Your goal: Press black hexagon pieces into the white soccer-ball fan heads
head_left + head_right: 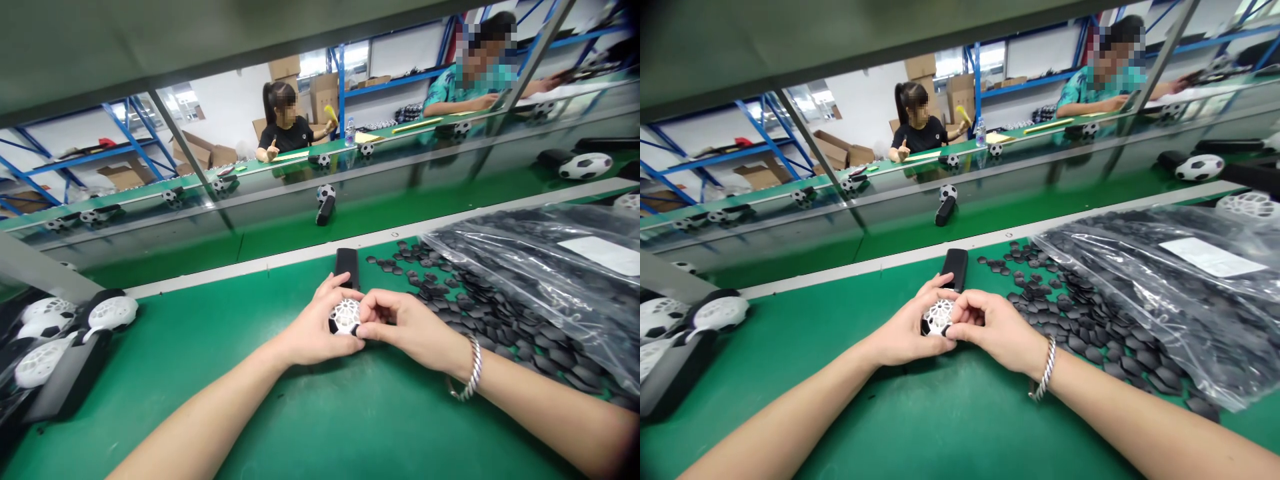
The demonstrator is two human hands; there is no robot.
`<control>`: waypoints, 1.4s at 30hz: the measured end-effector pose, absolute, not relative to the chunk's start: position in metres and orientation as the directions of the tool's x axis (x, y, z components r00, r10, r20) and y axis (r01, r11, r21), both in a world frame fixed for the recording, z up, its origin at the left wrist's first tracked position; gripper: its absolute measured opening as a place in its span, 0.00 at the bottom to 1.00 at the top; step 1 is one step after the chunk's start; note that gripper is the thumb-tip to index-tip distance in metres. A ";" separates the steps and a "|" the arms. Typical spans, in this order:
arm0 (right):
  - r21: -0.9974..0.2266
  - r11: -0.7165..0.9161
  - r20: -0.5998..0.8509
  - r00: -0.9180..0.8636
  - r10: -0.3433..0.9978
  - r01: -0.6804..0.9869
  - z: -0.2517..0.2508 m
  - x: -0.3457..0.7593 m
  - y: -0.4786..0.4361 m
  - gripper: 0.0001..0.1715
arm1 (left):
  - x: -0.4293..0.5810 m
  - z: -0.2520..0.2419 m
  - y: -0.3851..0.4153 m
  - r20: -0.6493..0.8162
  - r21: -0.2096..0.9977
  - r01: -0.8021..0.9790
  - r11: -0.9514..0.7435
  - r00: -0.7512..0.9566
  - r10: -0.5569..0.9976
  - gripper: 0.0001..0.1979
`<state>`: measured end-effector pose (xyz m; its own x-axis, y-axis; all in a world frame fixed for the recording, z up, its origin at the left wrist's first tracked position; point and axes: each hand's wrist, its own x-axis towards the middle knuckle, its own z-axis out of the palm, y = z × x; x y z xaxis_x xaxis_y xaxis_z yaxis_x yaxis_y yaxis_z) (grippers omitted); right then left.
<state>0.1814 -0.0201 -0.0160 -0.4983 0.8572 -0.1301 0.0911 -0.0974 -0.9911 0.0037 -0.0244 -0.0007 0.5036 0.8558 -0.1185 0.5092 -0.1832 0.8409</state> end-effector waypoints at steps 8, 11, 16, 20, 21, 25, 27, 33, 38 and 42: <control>-0.992 -0.120 -0.120 -0.523 0.844 0.036 -0.019 0.180 -0.021 0.15 | 0.004 0.000 -0.024 -0.134 0.858 0.488 -0.159 0.511 0.849 0.28; -0.992 -0.128 -0.111 -0.528 0.842 0.004 -0.020 0.180 -0.022 0.15 | 0.003 -0.003 -0.021 -0.131 0.868 0.473 -0.153 0.515 0.847 0.28; -0.983 -0.184 -0.149 -0.532 0.833 -0.012 -0.021 0.181 -0.022 0.15 | 0.001 -0.003 -0.019 -0.130 0.871 0.463 -0.163 0.538 0.833 0.29; -0.983 -0.182 -0.150 -0.523 0.839 -0.010 -0.021 0.181 -0.021 0.16 | 0.001 -0.001 -0.019 -0.134 0.862 0.479 -0.167 0.533 0.835 0.29; -0.985 -0.170 -0.142 -0.518 0.843 -0.007 -0.022 0.180 -0.021 0.16 | 0.001 0.000 -0.019 -0.135 0.861 0.479 -0.169 0.536 0.833 0.29; -0.994 -0.112 -0.101 -0.503 0.858 0.009 -0.024 0.179 -0.023 0.15 | 0.002 0.000 -0.020 -0.129 0.864 0.477 -0.162 0.521 0.843 0.29; -0.997 -0.080 -0.078 -0.493 0.867 0.017 -0.025 0.179 -0.024 0.14 | 0.003 0.000 -0.021 -0.118 0.867 0.472 -0.158 0.503 0.856 0.28; -0.996 0.035 -0.010 -0.470 0.882 0.087 -0.023 0.173 -0.027 0.10 | 0.007 -0.001 -0.025 -0.081 0.847 0.495 -0.191 0.476 0.876 0.23; -0.965 0.141 0.012 -0.497 0.868 0.223 -0.021 0.183 -0.011 0.08 | 0.005 -0.001 -0.021 -0.039 0.815 0.524 -0.247 0.476 0.879 0.23; -0.614 0.260 0.031 -0.305 0.952 0.746 -0.018 0.220 0.016 0.07 | 0.002 0.000 -0.018 -0.117 0.819 0.544 -0.184 0.470 0.875 0.27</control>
<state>0.2197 0.0157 -0.0184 -0.3053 0.9517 0.0315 0.7457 0.2595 -0.6137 0.0017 -0.0181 0.0003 0.4704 0.8747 -0.1166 0.5441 -0.1835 0.8187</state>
